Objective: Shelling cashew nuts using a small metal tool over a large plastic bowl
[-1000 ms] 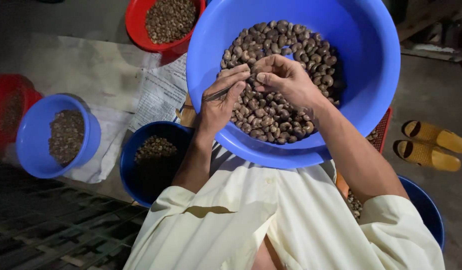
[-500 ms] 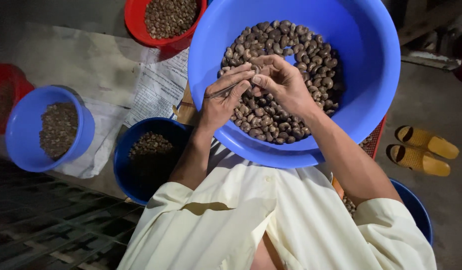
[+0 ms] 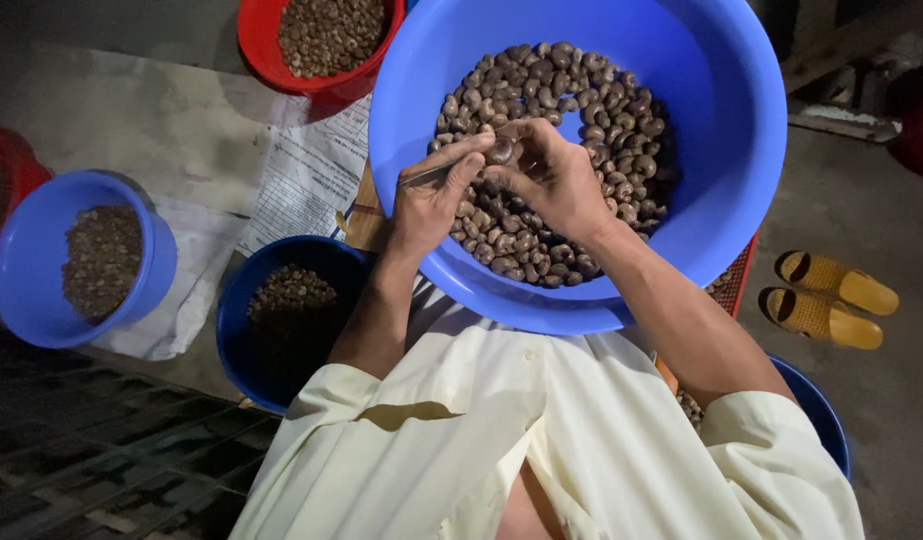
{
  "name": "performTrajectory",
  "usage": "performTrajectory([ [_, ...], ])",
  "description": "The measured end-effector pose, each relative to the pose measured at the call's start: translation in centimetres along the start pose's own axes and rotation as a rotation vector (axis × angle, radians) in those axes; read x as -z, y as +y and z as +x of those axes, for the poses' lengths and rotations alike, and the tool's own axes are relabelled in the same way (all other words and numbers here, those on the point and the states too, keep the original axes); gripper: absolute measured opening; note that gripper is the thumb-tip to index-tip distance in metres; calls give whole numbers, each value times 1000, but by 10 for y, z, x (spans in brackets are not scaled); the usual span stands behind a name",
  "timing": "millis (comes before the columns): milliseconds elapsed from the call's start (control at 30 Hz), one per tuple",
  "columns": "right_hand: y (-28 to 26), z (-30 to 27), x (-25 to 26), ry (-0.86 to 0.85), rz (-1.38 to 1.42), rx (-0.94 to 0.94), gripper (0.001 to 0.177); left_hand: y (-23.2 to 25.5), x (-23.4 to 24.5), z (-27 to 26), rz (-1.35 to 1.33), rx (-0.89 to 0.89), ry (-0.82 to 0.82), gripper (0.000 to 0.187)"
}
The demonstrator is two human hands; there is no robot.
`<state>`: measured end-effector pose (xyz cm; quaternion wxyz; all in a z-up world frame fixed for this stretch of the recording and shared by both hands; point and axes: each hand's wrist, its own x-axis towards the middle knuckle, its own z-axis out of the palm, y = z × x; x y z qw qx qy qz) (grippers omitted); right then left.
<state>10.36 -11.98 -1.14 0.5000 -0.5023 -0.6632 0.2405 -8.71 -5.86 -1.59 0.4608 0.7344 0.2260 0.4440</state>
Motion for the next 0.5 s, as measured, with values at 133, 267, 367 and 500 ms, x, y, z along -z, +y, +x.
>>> performTrajectory([
  [133,3,0,1,22,-8,9,32,1,-1,-2,-92,-55,-95,24],
  [267,9,-2,-1,30,-169,116,37,5,0,0,-13,-41,-57,26],
  [367,12,-3,-1,58,-243,159,38,8,-1,1,16,-63,-80,25],
  [500,16,-4,-3,63,-299,180,38,7,-3,0,-37,-63,-35,23],
])
